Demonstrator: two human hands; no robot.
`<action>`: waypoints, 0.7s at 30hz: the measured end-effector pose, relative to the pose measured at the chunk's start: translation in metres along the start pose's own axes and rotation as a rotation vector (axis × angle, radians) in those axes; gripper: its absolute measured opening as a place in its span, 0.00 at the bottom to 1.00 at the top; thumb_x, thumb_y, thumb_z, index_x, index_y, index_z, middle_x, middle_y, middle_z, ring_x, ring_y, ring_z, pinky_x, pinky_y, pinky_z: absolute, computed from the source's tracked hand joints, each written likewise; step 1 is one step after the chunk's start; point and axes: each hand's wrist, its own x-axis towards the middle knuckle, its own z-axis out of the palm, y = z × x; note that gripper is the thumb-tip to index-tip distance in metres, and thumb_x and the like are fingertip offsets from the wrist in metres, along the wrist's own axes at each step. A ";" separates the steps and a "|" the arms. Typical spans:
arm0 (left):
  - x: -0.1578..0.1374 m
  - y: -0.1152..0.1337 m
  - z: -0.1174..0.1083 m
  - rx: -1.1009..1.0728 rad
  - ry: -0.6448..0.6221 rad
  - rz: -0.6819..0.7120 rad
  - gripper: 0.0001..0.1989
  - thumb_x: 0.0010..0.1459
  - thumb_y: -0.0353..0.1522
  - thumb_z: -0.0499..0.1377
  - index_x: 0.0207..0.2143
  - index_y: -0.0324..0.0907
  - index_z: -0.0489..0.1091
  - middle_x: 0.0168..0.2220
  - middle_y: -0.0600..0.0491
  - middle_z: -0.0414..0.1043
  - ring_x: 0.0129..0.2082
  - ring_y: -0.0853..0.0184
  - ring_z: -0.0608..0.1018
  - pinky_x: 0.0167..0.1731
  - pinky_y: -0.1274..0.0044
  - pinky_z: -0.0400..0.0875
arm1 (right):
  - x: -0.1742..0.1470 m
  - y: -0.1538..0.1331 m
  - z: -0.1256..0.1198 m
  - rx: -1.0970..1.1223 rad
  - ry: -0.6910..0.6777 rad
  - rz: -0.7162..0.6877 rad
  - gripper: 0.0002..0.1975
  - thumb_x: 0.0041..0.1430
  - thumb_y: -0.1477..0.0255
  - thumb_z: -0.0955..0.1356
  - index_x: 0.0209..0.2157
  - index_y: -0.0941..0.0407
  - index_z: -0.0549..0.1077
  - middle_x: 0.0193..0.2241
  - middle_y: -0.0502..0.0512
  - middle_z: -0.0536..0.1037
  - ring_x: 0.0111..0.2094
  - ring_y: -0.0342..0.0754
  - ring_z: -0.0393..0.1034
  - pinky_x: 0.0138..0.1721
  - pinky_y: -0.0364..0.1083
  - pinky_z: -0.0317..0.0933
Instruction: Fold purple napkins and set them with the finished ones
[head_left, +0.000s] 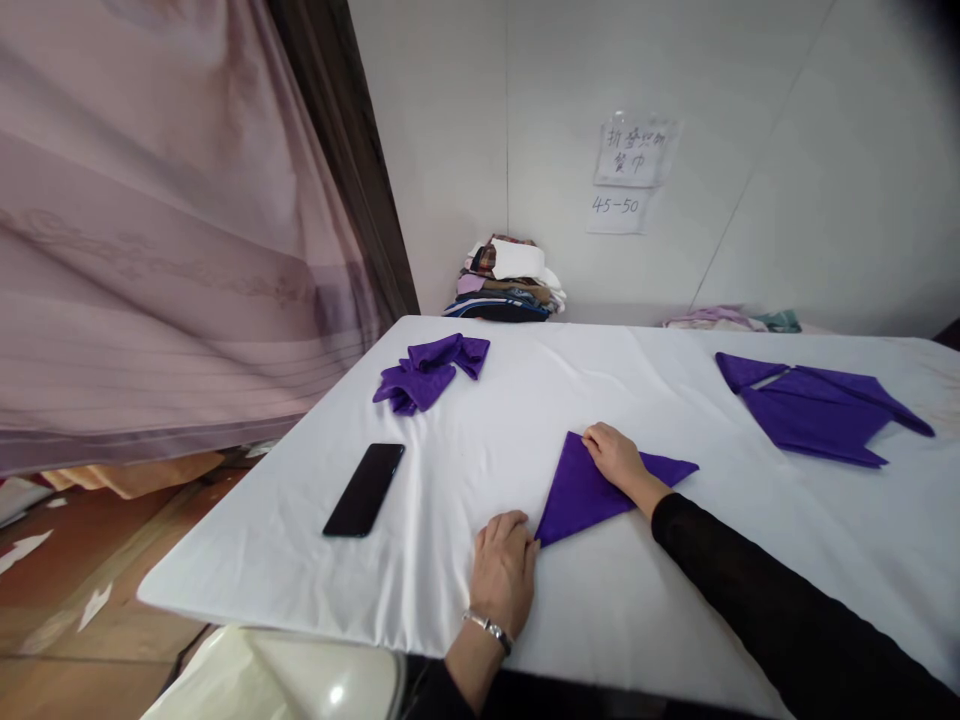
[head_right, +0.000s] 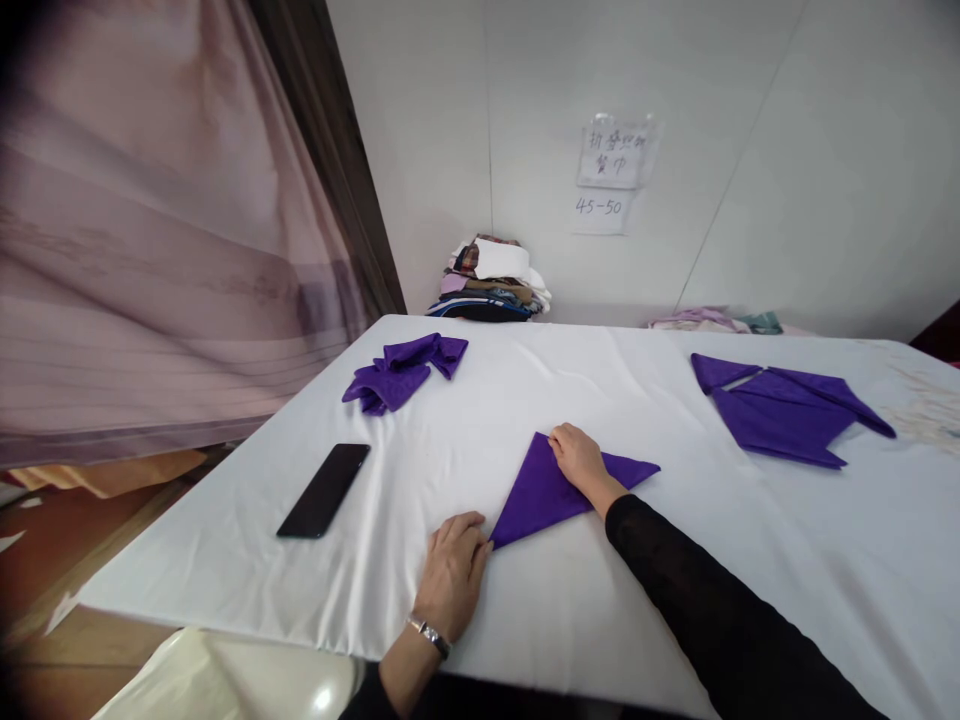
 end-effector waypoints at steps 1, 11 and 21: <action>0.000 0.000 0.001 0.010 0.008 0.008 0.07 0.56 0.27 0.51 0.28 0.43 0.67 0.41 0.51 0.69 0.44 0.63 0.69 0.44 0.64 0.64 | 0.000 0.000 0.000 -0.004 0.002 0.004 0.08 0.60 0.73 0.59 0.29 0.54 0.66 0.29 0.52 0.69 0.33 0.47 0.64 0.33 0.44 0.55; -0.003 -0.005 0.002 0.088 0.065 0.075 0.05 0.55 0.27 0.53 0.28 0.43 0.66 0.41 0.50 0.69 0.51 0.60 0.66 0.48 0.63 0.62 | 0.003 0.001 -0.003 0.013 0.037 -0.042 0.06 0.59 0.71 0.61 0.31 0.54 0.69 0.32 0.56 0.70 0.36 0.51 0.62 0.39 0.47 0.55; 0.014 0.004 -0.005 0.156 0.062 0.098 0.11 0.53 0.27 0.52 0.39 0.42 0.68 0.49 0.46 0.67 0.52 0.57 0.66 0.50 0.57 0.60 | 0.006 -0.001 -0.002 -0.015 0.027 -0.021 0.06 0.59 0.70 0.63 0.31 0.56 0.70 0.33 0.55 0.70 0.37 0.49 0.61 0.40 0.46 0.55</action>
